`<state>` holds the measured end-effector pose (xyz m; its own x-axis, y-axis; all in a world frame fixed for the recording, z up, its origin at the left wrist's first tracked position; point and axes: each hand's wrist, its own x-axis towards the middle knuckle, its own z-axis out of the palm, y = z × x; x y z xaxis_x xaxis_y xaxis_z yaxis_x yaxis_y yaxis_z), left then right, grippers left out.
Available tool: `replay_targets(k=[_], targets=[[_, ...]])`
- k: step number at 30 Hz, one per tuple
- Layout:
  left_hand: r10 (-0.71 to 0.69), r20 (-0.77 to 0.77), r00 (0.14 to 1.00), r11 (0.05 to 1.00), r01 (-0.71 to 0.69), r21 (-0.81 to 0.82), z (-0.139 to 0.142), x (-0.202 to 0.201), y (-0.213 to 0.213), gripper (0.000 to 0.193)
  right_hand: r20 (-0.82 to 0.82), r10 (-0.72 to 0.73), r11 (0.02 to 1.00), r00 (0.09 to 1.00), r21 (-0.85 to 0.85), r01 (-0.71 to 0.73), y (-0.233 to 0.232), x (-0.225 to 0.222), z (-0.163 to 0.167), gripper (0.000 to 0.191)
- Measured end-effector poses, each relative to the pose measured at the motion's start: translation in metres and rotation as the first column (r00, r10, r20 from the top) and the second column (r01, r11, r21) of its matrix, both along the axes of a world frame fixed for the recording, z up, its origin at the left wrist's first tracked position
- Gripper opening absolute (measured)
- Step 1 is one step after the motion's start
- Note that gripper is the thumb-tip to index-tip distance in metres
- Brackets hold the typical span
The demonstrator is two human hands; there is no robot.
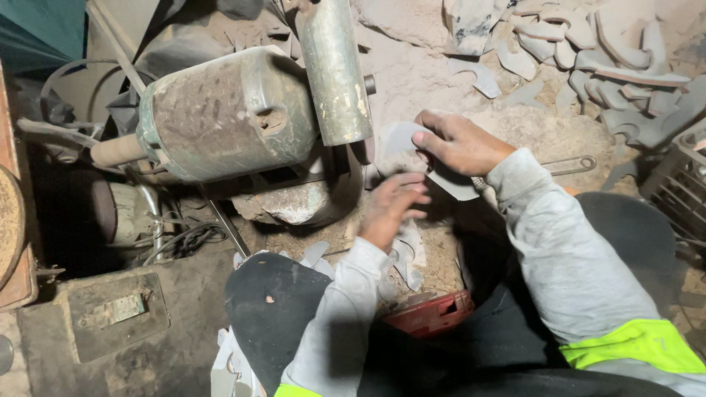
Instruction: The person uses a bench grinder to smooth the edges of several curved shoe sole pieces. They hold each piece against the rotating wheel, rotate it to grind different edges, and then place the finished pieces aside.
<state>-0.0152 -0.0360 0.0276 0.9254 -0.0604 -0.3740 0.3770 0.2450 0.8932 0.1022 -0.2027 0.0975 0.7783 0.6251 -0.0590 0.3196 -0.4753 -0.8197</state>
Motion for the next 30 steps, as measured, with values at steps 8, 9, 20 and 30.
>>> replay_targets(k=[8, 9, 20, 30], targets=[[-0.085, 0.125, 0.989, 0.984, 0.103, -0.147, -0.013, 0.013, -0.037, 0.041, -0.159, -0.159, 0.983, 0.974, 0.068, 0.172, 0.022, 0.003, -0.003, 0.031], [-0.075, 0.123, 0.99, 0.977, 0.097, -0.188, -0.015, 0.013, -0.037, 0.041, -0.141, -0.166, 0.98, 0.976, 0.084, 0.179, 0.024, 0.004, -0.005, 0.03], [-0.066, 0.151, 0.986, 0.952, 0.107, -0.288, -0.008, 0.015, -0.029, 0.038, 0.012, -0.172, 0.983, 0.985, 0.074, 0.171, 0.029, 0.016, -0.015, 0.031], [-0.099, 0.309, 0.946, 0.612, -0.187, 0.769, -0.02, -0.028, -0.033, 0.025, -0.142, 0.157, 0.965, 0.977, -0.187, -0.183, -0.012, 0.012, -0.028, 0.069]])
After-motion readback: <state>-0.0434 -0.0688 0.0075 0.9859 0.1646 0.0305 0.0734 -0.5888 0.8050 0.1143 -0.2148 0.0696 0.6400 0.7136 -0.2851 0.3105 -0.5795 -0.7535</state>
